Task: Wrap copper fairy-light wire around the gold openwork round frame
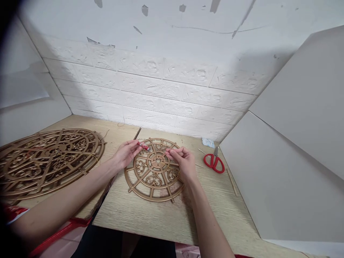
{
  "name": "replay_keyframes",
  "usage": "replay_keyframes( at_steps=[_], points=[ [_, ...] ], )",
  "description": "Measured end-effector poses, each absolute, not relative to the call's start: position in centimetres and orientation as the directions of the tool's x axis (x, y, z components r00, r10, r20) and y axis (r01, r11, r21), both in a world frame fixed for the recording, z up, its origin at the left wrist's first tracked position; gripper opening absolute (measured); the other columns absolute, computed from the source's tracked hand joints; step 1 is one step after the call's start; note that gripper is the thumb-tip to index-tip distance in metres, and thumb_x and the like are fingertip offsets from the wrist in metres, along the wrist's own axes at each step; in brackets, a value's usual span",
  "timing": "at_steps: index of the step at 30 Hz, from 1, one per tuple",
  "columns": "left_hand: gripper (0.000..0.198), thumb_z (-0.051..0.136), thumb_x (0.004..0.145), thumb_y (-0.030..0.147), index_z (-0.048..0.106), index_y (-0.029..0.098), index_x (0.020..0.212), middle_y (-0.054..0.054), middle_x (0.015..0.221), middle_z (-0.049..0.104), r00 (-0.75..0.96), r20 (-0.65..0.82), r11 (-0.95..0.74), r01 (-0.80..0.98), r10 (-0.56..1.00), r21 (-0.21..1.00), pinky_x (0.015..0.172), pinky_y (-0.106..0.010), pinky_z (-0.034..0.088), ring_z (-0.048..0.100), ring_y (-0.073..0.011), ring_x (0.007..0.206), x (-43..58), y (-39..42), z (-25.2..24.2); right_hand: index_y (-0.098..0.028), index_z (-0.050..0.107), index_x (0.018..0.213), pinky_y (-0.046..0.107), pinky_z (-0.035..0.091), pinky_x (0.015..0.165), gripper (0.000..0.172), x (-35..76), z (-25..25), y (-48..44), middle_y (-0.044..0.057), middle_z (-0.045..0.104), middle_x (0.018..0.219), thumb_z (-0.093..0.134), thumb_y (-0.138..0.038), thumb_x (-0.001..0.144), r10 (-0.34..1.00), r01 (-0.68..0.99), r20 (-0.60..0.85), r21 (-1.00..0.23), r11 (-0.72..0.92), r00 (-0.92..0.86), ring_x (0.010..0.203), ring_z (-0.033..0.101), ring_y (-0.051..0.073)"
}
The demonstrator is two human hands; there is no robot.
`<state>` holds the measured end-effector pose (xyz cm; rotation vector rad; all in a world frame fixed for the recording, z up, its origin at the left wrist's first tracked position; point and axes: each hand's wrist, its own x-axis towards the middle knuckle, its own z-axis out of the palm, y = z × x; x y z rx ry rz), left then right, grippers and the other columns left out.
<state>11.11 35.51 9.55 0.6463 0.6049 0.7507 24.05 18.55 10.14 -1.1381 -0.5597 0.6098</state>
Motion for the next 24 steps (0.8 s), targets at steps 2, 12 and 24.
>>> replay_keyframes(
  at_steps=[2, 12, 24],
  points=[
    [0.01, 0.06, 0.075, 0.002, 0.057, 0.01, 0.069, -0.007, 0.069, 0.065, 0.58, -0.274, 0.568, -0.416, 0.767, 0.71, 0.068, -0.022, 0.054, 0.064, -0.0116, 0.066, 11.11, 35.37, 9.67, -0.015, 0.062, 0.069, 0.023, 0.058, 0.073, 0.025, 24.11, 10.12, 18.51, 0.008, 0.073, 0.082, 0.08, -0.029, 0.061, 0.704, -0.153, 0.105, -0.944, 0.294, 0.702, 0.078, 0.07, 0.017],
    [0.012, 0.057, 0.076, -0.001, 0.056, 0.01, 0.069, -0.006, 0.067, 0.065, 0.568, -0.281, 0.57, -0.429, 0.773, 0.701, 0.066, -0.023, 0.054, 0.063, -0.011, 0.062, 11.19, 35.29, 9.63, -0.016, 0.066, 0.079, 0.025, 0.056, 0.077, 0.023, 24.01, 10.16, 18.55, 0.007, 0.073, 0.085, 0.076, -0.032, 0.065, 0.71, -0.174, 0.099, -0.937, 0.302, 0.697, 0.078, 0.07, 0.017],
    [0.009, 0.056, 0.078, 0.002, 0.057, 0.008, 0.071, -0.01, 0.07, 0.066, 0.59, -0.269, 0.571, -0.413, 0.761, 0.709, 0.063, -0.021, 0.054, 0.065, -0.0124, 0.065, 11.1, 35.24, 9.65, -0.017, 0.069, 0.081, 0.022, 0.056, 0.074, 0.025, 23.93, 10.02, 18.6, 0.006, 0.073, 0.085, 0.079, -0.028, 0.061, 0.725, -0.145, 0.105, -0.951, 0.274, 0.681, 0.077, 0.069, 0.015]
  ],
)
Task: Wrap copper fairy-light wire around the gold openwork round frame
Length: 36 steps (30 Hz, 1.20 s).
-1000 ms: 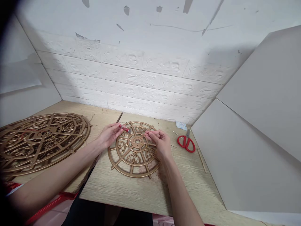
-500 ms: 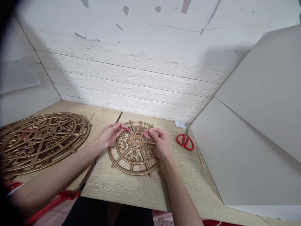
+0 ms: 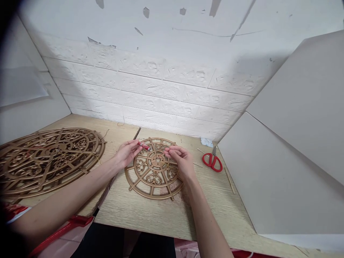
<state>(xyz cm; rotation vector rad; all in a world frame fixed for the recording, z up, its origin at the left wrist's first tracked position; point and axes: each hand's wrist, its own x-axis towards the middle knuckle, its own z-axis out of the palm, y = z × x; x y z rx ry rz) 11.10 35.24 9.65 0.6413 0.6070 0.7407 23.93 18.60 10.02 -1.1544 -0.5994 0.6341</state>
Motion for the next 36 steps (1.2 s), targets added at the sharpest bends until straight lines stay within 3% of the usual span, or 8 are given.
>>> replay_keyframes(
  at_steps=[8, 17, 23, 28, 36],
  points=[
    [0.009, 0.056, 0.079, 0.003, 0.057, 0.008, 0.072, -0.008, 0.068, 0.066, 0.594, -0.269, 0.571, -0.405, 0.758, 0.714, 0.064, -0.021, 0.055, 0.064, -0.0113, 0.062, 11.2, 35.3, 9.5, -0.017, 0.068, 0.078, 0.022, 0.056, 0.069, 0.018, 24.1, 10.0, 18.6, 0.006, 0.073, 0.081, 0.076, -0.029, 0.066, 0.701, -0.101, 0.144, -0.95, 0.296, 0.698, 0.069, 0.068, 0.013],
    [0.01, 0.055, 0.079, 0.002, 0.056, 0.008, 0.071, -0.008, 0.067, 0.066, 0.598, -0.264, 0.571, -0.407, 0.757, 0.713, 0.064, -0.021, 0.054, 0.065, -0.0119, 0.064, 11.2, 35.3, 9.5, -0.02, 0.068, 0.077, 0.03, 0.052, 0.08, 0.015, 24.1, 9.7, 18.6, 0.004, 0.071, 0.085, 0.073, -0.031, 0.069, 0.73, -0.045, 0.196, -0.954, 0.297, 0.655, 0.079, 0.066, 0.016],
    [0.008, 0.057, 0.078, 0.003, 0.055, 0.01, 0.075, -0.007, 0.069, 0.067, 0.594, -0.278, 0.568, -0.381, 0.755, 0.729, 0.066, -0.023, 0.055, 0.065, -0.0122, 0.064, 11.2, 34.9, 9.1, -0.021, 0.069, 0.079, 0.024, 0.046, 0.065, 0.011, 23.0, 9.4, 19.0, -0.001, 0.065, 0.075, 0.07, -0.031, 0.073, 0.785, 0.164, 0.279, -0.96, 0.225, 0.553, 0.066, 0.057, 0.01],
    [0.009, 0.058, 0.077, 0.004, 0.053, 0.011, 0.076, -0.007, 0.069, 0.068, 0.605, -0.267, 0.566, -0.378, 0.75, 0.733, 0.068, -0.025, 0.055, 0.065, -0.0127, 0.065, 11.3, 34.5, 9.1, -0.022, 0.067, 0.087, 0.024, 0.047, 0.062, 0.023, 21.6, 9.3, 19.5, -0.002, 0.065, 0.071, 0.075, -0.029, 0.067, 0.841, 0.064, 0.201, -0.979, 0.196, 0.502, 0.063, 0.057, 0.01],
    [0.01, 0.058, 0.078, 0.005, 0.051, 0.012, 0.078, -0.009, 0.07, 0.068, 0.62, -0.252, 0.562, -0.375, 0.743, 0.737, 0.065, -0.025, 0.054, 0.065, -0.0129, 0.064, 11.2, 34.1, 9.5, -0.02, 0.063, 0.082, 0.028, 0.051, 0.068, 0.018, 21.2, 9.3, 19.6, 0.003, 0.07, 0.082, 0.073, -0.028, 0.069, 0.855, -0.018, 0.188, -0.974, 0.224, 0.484, 0.068, 0.062, 0.012]
  ],
)
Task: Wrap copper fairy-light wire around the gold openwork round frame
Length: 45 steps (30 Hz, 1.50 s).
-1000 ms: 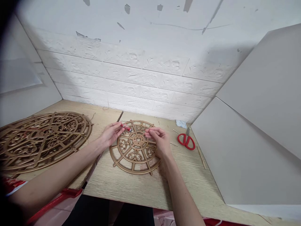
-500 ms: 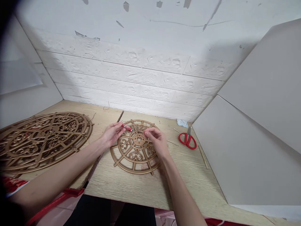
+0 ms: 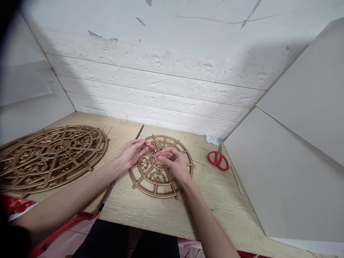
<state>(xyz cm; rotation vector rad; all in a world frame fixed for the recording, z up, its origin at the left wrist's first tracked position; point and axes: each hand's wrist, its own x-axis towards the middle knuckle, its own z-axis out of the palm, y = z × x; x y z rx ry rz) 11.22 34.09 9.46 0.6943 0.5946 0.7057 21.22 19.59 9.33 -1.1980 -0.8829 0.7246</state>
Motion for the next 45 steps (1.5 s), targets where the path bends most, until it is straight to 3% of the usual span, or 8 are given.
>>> replay_keyframes(
  at_steps=[14, 18, 22, 24, 27, 35, 40, 45],
  points=[
    [0.009, 0.057, 0.078, 0.004, 0.053, 0.011, 0.074, -0.005, 0.065, 0.063, 0.595, -0.26, 0.56, -0.398, 0.76, 0.727, 0.065, -0.025, 0.055, 0.064, -0.0123, 0.063, 11.3, 34.7, 9.3, -0.024, 0.067, 0.085, 0.035, 0.05, 0.079, 0.011, 24.0, 10.5, 18.0, 0.004, 0.069, 0.1, 0.067, -0.025, 0.074, 0.676, 0.06, 0.323, -0.922, 0.382, 0.663, 0.089, 0.064, 0.02],
    [0.008, 0.059, 0.077, 0.005, 0.054, 0.011, 0.075, -0.007, 0.069, 0.066, 0.592, -0.273, 0.567, -0.393, 0.758, 0.724, 0.067, -0.027, 0.055, 0.064, -0.0132, 0.065, 11.3, 34.7, 9.4, -0.025, 0.066, 0.076, 0.042, 0.047, 0.085, 0.006, 23.5, 10.6, 17.8, 0.004, 0.069, 0.089, 0.061, -0.026, 0.079, 0.729, 0.368, 0.46, -0.88, 0.299, 0.507, 0.09, 0.062, 0.022],
    [0.005, 0.057, 0.079, 0.006, 0.055, 0.01, 0.076, -0.009, 0.069, 0.067, 0.608, -0.263, 0.563, -0.374, 0.749, 0.737, 0.067, -0.027, 0.054, 0.063, -0.0116, 0.06, 11.2, 34.4, 9.5, -0.026, 0.07, 0.076, 0.051, 0.035, 0.099, 0.01, 22.8, 9.8, 18.3, 0.005, 0.064, 0.109, 0.061, -0.024, 0.078, 0.857, 0.786, 0.498, -0.579, 0.215, 0.133, 0.113, 0.05, 0.027],
    [0.005, 0.057, 0.079, 0.006, 0.055, 0.01, 0.076, -0.009, 0.069, 0.067, 0.606, -0.261, 0.557, -0.372, 0.752, 0.742, 0.068, -0.027, 0.054, 0.063, -0.0117, 0.06, 11.2, 34.4, 9.6, -0.027, 0.071, 0.083, 0.052, 0.032, 0.101, 0.009, 22.7, 9.1, 18.7, 0.005, 0.058, 0.122, 0.065, -0.026, 0.076, 0.885, 0.863, 0.463, -0.468, 0.19, 0.056, 0.121, 0.042, 0.029],
    [0.006, 0.058, 0.079, 0.006, 0.055, 0.01, 0.077, -0.009, 0.069, 0.067, 0.598, -0.266, 0.557, -0.372, 0.756, 0.743, 0.069, -0.027, 0.054, 0.064, -0.0122, 0.062, 11.1, 34.5, 9.6, -0.025, 0.071, 0.083, 0.051, 0.032, 0.101, 0.01, 22.9, 8.4, 19.0, 0.005, 0.053, 0.128, 0.067, -0.03, 0.075, 0.899, 0.899, 0.436, -0.409, 0.157, 0.041, 0.124, 0.039, 0.028],
    [0.006, 0.058, 0.079, 0.006, 0.054, 0.011, 0.079, -0.01, 0.072, 0.068, 0.612, -0.258, 0.555, -0.362, 0.747, 0.749, 0.068, -0.027, 0.054, 0.064, -0.0122, 0.062, 11.2, 34.5, 9.4, -0.022, 0.064, 0.074, 0.046, 0.034, 0.099, 0.007, 22.5, 9.2, 18.9, 0.006, 0.058, 0.117, 0.06, -0.023, 0.08, 0.879, 0.853, 0.466, -0.496, 0.164, 0.103, 0.117, 0.045, 0.024],
    [0.009, 0.059, 0.077, 0.005, 0.053, 0.012, 0.076, -0.007, 0.071, 0.066, 0.588, -0.27, 0.56, -0.391, 0.763, 0.731, 0.069, -0.027, 0.055, 0.065, -0.0134, 0.066, 11.3, 34.7, 9.1, -0.022, 0.062, 0.074, 0.042, 0.037, 0.094, 0.012, 22.7, 10.3, 18.5, 0.006, 0.06, 0.109, 0.057, -0.027, 0.083, 0.78, 0.79, 0.544, -0.604, 0.109, 0.308, 0.105, 0.052, 0.023],
    [0.01, 0.06, 0.076, 0.005, 0.053, 0.012, 0.075, -0.006, 0.068, 0.064, 0.585, -0.291, 0.578, -0.392, 0.757, 0.716, 0.068, -0.028, 0.055, 0.064, -0.0125, 0.063, 11.4, 35.0, 8.9, -0.021, 0.06, 0.072, 0.038, 0.041, 0.086, 0.018, 23.6, 10.3, 18.2, 0.005, 0.065, 0.091, 0.056, -0.033, 0.083, 0.709, 0.666, 0.505, -0.743, 0.066, 0.493, 0.09, 0.058, 0.02]
  ],
)
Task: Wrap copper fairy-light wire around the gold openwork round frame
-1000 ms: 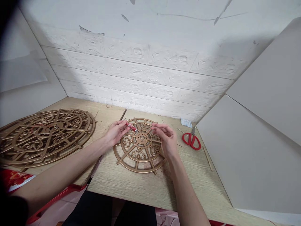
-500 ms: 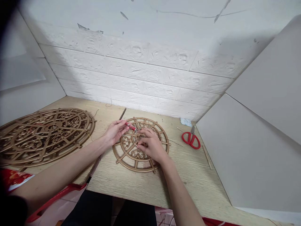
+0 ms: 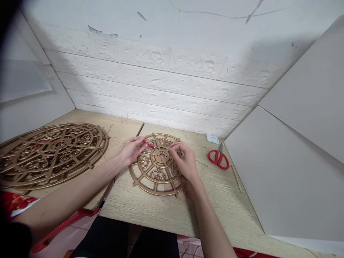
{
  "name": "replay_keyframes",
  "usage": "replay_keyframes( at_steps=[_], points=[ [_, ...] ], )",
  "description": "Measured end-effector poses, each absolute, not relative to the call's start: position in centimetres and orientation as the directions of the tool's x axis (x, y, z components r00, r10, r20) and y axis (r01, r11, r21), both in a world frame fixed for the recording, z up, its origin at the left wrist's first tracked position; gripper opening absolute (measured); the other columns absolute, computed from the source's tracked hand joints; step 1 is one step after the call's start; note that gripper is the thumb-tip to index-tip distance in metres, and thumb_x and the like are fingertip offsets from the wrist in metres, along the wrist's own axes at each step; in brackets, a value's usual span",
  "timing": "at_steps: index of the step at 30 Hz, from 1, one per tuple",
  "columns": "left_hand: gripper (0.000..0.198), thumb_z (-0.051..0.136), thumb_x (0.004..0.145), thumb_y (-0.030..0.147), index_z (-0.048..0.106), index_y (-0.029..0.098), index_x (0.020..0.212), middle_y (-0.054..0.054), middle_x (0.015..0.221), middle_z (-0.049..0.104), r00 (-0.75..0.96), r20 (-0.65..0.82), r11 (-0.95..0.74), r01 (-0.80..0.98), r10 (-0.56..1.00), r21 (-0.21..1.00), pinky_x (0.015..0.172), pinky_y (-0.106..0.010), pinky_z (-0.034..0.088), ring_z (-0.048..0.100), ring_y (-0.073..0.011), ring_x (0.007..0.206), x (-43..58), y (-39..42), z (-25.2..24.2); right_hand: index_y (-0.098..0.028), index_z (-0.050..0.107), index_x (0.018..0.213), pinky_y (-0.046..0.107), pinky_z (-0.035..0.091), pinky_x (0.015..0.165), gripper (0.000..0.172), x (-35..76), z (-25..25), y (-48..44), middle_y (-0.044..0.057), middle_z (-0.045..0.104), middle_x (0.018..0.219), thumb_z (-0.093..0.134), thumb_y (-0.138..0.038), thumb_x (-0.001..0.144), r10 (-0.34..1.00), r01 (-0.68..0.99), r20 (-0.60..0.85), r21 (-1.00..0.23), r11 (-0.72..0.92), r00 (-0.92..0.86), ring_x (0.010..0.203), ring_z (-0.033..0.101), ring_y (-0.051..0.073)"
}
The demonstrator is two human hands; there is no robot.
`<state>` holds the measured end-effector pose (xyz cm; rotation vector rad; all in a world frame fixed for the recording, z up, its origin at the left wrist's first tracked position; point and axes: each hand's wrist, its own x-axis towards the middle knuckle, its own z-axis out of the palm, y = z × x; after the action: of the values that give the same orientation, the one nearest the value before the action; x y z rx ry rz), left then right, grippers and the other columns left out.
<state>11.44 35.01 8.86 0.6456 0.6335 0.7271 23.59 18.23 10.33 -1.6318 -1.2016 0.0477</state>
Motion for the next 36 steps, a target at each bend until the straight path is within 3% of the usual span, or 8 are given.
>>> replay_keyframes(
  at_steps=[5, 10, 15, 19, 27, 36],
  points=[
    [0.008, 0.059, 0.077, 0.006, 0.054, 0.011, 0.076, -0.006, 0.068, 0.065, 0.591, -0.283, 0.573, -0.387, 0.756, 0.723, 0.067, -0.027, 0.055, 0.064, -0.0129, 0.063, 11.37, 35.0, 8.88, -0.019, 0.06, 0.071, 0.033, 0.043, 0.078, 0.021, 23.74, 10.04, 18.29, 0.004, 0.066, 0.085, 0.06, -0.039, 0.08, 0.711, 0.53, 0.407, -0.846, 0.057, 0.574, 0.083, 0.058, 0.018],
    [0.008, 0.059, 0.077, 0.005, 0.054, 0.011, 0.075, -0.007, 0.068, 0.065, 0.59, -0.272, 0.563, -0.388, 0.76, 0.73, 0.067, -0.027, 0.055, 0.064, -0.0129, 0.064, 11.31, 34.99, 8.92, -0.019, 0.06, 0.069, 0.029, 0.045, 0.071, 0.024, 23.35, 10.19, 18.38, 0.005, 0.067, 0.077, 0.065, -0.041, 0.076, 0.763, 0.262, 0.247, -0.959, 0.106, 0.597, 0.086, 0.062, 0.02],
    [0.009, 0.06, 0.076, 0.006, 0.054, 0.012, 0.076, -0.007, 0.068, 0.065, 0.599, -0.27, 0.569, -0.389, 0.754, 0.724, 0.068, -0.028, 0.055, 0.064, -0.0132, 0.064, 11.31, 35.04, 8.9, -0.019, 0.058, 0.067, 0.025, 0.047, 0.06, 0.026, 23.07, 9.75, 18.73, 0.004, 0.069, 0.078, 0.065, -0.042, 0.076, 0.795, 0.111, 0.187, -0.982, 0.15, 0.577, 0.069, 0.062, 0.014],
    [0.008, 0.059, 0.077, 0.006, 0.054, 0.012, 0.076, -0.007, 0.068, 0.065, 0.604, -0.27, 0.572, -0.385, 0.75, 0.724, 0.069, -0.029, 0.055, 0.064, -0.0131, 0.065, 11.3, 35.0, 8.93, -0.019, 0.061, 0.069, 0.027, 0.05, 0.063, 0.024, 22.99, 9.39, 19.02, 0.005, 0.07, 0.081, 0.067, -0.041, 0.074, 0.796, 0.008, 0.145, -0.985, 0.174, 0.588, 0.066, 0.061, 0.014],
    [0.007, 0.059, 0.077, 0.005, 0.055, 0.011, 0.076, -0.007, 0.069, 0.065, 0.593, -0.275, 0.565, -0.382, 0.757, 0.732, 0.069, -0.028, 0.055, 0.063, -0.0127, 0.064, 11.28, 34.93, 9.0, -0.021, 0.064, 0.069, 0.027, 0.051, 0.072, 0.018, 22.85, 9.63, 19.11, 0.002, 0.071, 0.085, 0.078, -0.029, 0.062, 0.795, -0.097, 0.129, -0.968, 0.229, 0.593, 0.07, 0.063, 0.012],
    [0.008, 0.058, 0.078, 0.005, 0.054, 0.011, 0.074, -0.007, 0.067, 0.065, 0.59, -0.275, 0.563, -0.384, 0.759, 0.732, 0.068, -0.027, 0.055, 0.063, -0.0122, 0.063, 11.25, 34.84, 9.21, -0.022, 0.071, 0.076, 0.026, 0.051, 0.073, 0.014, 22.85, 9.6, 19.09, 0.002, 0.071, 0.082, 0.077, -0.027, 0.064, 0.795, -0.106, 0.14, -0.963, 0.248, 0.591, 0.071, 0.063, 0.012]
  ],
)
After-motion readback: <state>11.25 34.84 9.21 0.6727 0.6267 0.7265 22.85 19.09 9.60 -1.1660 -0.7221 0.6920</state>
